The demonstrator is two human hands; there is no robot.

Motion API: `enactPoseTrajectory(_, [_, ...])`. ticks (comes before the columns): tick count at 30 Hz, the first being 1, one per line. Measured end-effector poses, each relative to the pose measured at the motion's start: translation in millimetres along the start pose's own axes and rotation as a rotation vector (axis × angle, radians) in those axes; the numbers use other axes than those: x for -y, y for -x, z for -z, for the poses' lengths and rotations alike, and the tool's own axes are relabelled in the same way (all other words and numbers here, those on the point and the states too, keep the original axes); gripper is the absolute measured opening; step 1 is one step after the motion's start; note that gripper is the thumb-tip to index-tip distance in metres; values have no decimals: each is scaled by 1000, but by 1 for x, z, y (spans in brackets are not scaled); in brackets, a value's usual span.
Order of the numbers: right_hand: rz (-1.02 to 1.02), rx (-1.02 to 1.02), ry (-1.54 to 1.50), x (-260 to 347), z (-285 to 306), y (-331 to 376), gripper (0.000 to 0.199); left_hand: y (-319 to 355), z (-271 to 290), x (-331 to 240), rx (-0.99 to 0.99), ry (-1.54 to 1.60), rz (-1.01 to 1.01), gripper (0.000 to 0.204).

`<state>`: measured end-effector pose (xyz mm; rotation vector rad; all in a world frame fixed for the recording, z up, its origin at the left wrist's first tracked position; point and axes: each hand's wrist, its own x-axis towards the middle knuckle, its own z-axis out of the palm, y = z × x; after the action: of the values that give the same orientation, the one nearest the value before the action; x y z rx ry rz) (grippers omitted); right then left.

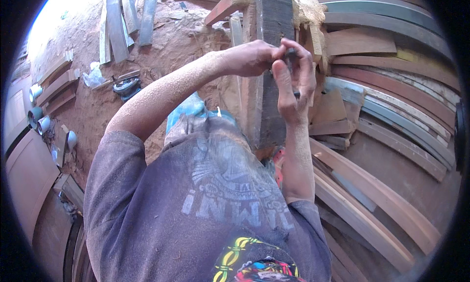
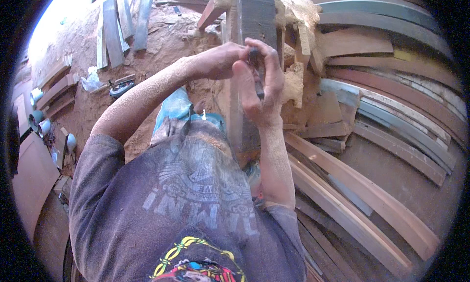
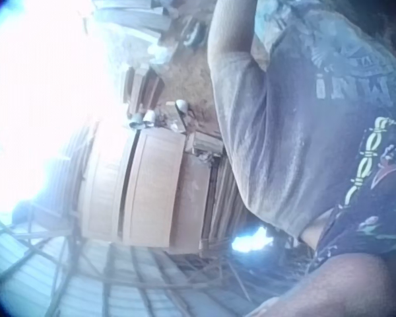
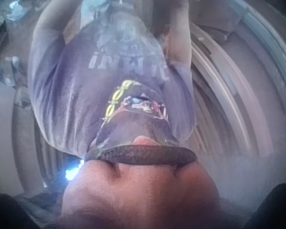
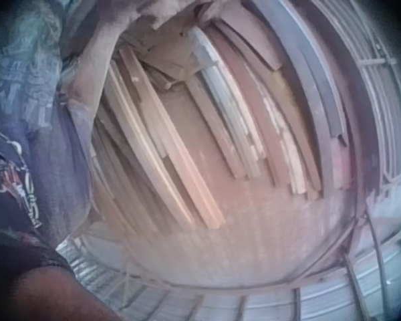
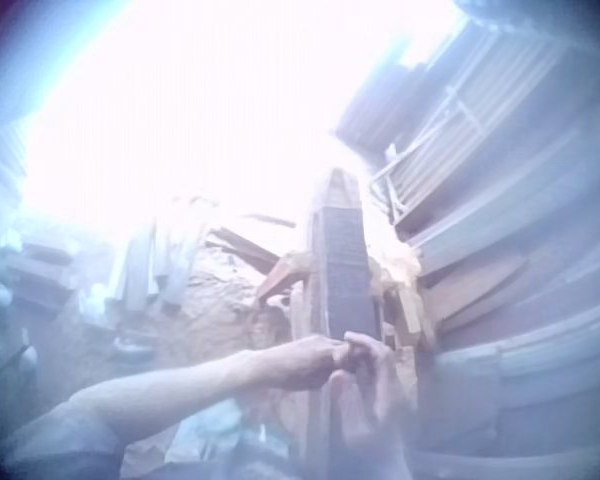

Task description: The person uses pliers to pull nails from a wooden plank and then uses a hammer to tap the plank. The person repeats this process on several nails along the plank.

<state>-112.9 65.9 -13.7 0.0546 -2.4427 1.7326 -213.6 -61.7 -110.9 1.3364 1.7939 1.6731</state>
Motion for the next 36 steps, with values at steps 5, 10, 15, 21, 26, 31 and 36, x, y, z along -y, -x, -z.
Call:
enactPoseTrajectory(5, [156, -187, 93, -19, -21, -16, 18, 9, -15, -16, -31, 91, 169, 28])
enactPoseTrajectory(10, [164, -75, 167, -15, -27, -28, 23, 10, -94, 21, -612, 568, 130, 44])
enactPoseTrajectory(15, [163, -70, 115, -14, -24, -34, 27, -3, -114, 3, -753, 1104, 164, 48])
enactPoseTrajectory(21, [142, -69, 116, -12, -26, -34, 25, -3, -128, 22, -815, 1036, 280, 45])
enactPoseTrajectory(26, [111, -65, 95, -25, -39, -64, 21, -9, -123, 31, -836, 843, 330, 43])
enactPoseTrajectory(31, [68, -29, 76, -9, -18, -61, 23, -24, -97, 29, -917, 453, 364, 41])
enactPoseTrajectory(36, [-559, -68, -46, -60, 22, -170, 42, -82, -65, 42, -662, 147, 638, 34])
